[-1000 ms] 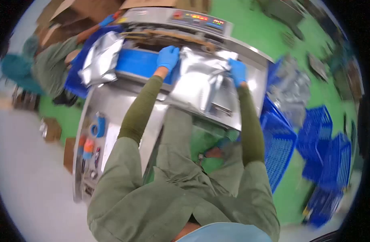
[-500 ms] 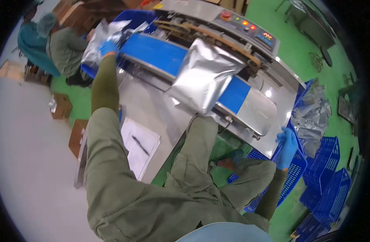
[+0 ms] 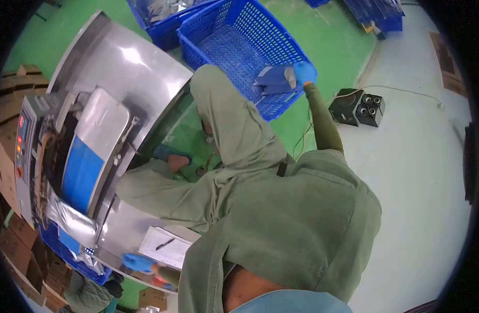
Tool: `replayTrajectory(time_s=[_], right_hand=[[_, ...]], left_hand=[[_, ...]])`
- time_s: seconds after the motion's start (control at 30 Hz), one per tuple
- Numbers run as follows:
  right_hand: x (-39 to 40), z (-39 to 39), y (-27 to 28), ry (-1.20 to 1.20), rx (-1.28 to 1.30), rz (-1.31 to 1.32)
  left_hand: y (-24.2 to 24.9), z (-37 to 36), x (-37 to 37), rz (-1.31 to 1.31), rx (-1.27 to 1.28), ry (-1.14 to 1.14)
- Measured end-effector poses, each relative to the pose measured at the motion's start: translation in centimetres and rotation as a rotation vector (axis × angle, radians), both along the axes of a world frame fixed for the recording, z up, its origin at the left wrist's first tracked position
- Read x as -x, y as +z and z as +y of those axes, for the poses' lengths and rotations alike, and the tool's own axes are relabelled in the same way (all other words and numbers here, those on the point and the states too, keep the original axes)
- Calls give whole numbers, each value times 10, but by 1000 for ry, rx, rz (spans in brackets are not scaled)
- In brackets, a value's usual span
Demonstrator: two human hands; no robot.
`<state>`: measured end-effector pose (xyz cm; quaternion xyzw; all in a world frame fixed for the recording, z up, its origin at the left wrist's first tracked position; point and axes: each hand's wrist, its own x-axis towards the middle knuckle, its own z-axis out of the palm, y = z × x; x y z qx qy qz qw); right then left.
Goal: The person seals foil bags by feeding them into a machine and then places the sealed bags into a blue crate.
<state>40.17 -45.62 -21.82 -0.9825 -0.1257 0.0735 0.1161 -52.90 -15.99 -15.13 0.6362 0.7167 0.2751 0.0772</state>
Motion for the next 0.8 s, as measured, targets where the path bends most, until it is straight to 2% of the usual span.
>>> replayTrajectory(time_s=[0.03,0.1,0.2,0.23,0.27,0.3,0.33,0.4,0.43,0.47,0.5,0.57,0.63,0.67,0.7,0.77,0.8], right_hand=[[15,3,-5,12,103,90],[19,-9,-59,22,170,-9],[7,-34,-179,103,374,-223],[-9,-40,-218,141,473,-321],[-20,-43,-244,172,535,-408],[-13,-40,-242,120,473,-323],[-3,-32,-231,63,411,-242],[-14,-16,-185,-68,213,-138],[-14,-4,-152,-21,184,-162],[-11,6,-116,26,161,-187],[-2,17,-67,76,143,-211],[31,49,34,226,-172,-254],[70,82,105,498,-398,-395],[98,103,144,544,-526,-373],[129,123,187,599,-656,-341],[187,157,260,740,-871,-321],[214,171,294,864,-907,-312]], left_hand=[[-20,-20,19,203,-5,-14],[5,-70,-40,92,149,85],[19,-95,-76,84,111,33],[17,-91,-64,194,122,-16],[29,-89,-87,115,121,19],[53,-82,-110,46,124,44],[66,-76,-118,115,68,-5],[72,-59,-110,17,-47,-24],[76,-48,-110,-36,-105,-36],[80,-40,-109,64,-154,-67],[92,-38,-128,4,-173,-64],[110,-31,-198,-124,-223,-57],[109,-27,-269,-560,-167,-154],[94,-21,-289,-400,-167,-309],[98,-26,-345,-508,-151,-489],[154,-35,-451,-427,240,-704],[162,-31,-484,-322,81,-906]])
